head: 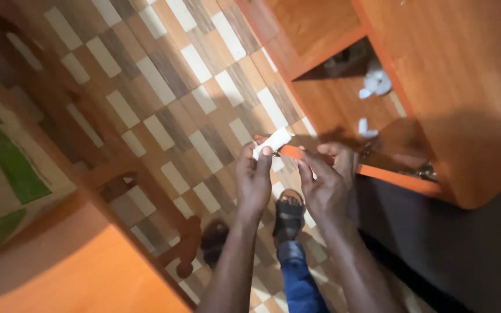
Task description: Wrapping a cabinet knob with a bandage and cloths to fix it.
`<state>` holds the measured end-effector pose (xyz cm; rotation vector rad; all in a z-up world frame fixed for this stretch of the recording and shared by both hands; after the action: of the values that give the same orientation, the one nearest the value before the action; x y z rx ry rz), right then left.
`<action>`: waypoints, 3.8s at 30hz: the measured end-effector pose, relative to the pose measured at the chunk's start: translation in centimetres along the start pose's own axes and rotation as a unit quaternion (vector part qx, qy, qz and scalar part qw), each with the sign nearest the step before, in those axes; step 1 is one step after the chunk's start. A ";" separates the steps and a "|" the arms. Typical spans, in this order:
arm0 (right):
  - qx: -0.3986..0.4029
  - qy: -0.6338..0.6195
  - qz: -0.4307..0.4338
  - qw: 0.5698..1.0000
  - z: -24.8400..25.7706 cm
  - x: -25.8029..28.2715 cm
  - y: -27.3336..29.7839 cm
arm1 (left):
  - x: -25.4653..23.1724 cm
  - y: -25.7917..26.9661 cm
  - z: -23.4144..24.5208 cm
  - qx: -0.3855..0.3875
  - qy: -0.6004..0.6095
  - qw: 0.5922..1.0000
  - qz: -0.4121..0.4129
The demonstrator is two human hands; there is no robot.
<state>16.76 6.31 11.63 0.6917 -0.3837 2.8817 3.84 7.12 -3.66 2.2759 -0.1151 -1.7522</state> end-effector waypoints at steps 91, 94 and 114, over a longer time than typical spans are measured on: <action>0.348 -0.618 -0.189 0.679 32.9 37.9 17.0 | -56.1 41.7 21.2 -0.149 0.120 0.975 -0.111; 0.425 -0.549 -0.151 0.704 33.3 45.3 21.8 | -54.6 47.2 23.9 -0.202 0.116 0.971 -0.049; 0.736 -0.448 -0.055 0.504 16.1 91.1 62.8 | -61.2 74.8 74.0 -0.533 0.043 0.839 -0.101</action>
<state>-69.73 -50.17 54.47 2.1047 2.1414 1.6249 -76.06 -63.04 55.57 1.5118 0.9156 -1.2445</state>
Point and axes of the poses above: each hand's wrist, its own y-axis away from the middle knuckle, its own z-axis out of the back of the hand, x = y × z, the point moved 8 cm from there along -y, towards the middle knuckle, and after that the axes turned 6 degrees about -z, right-handed, at the moved point
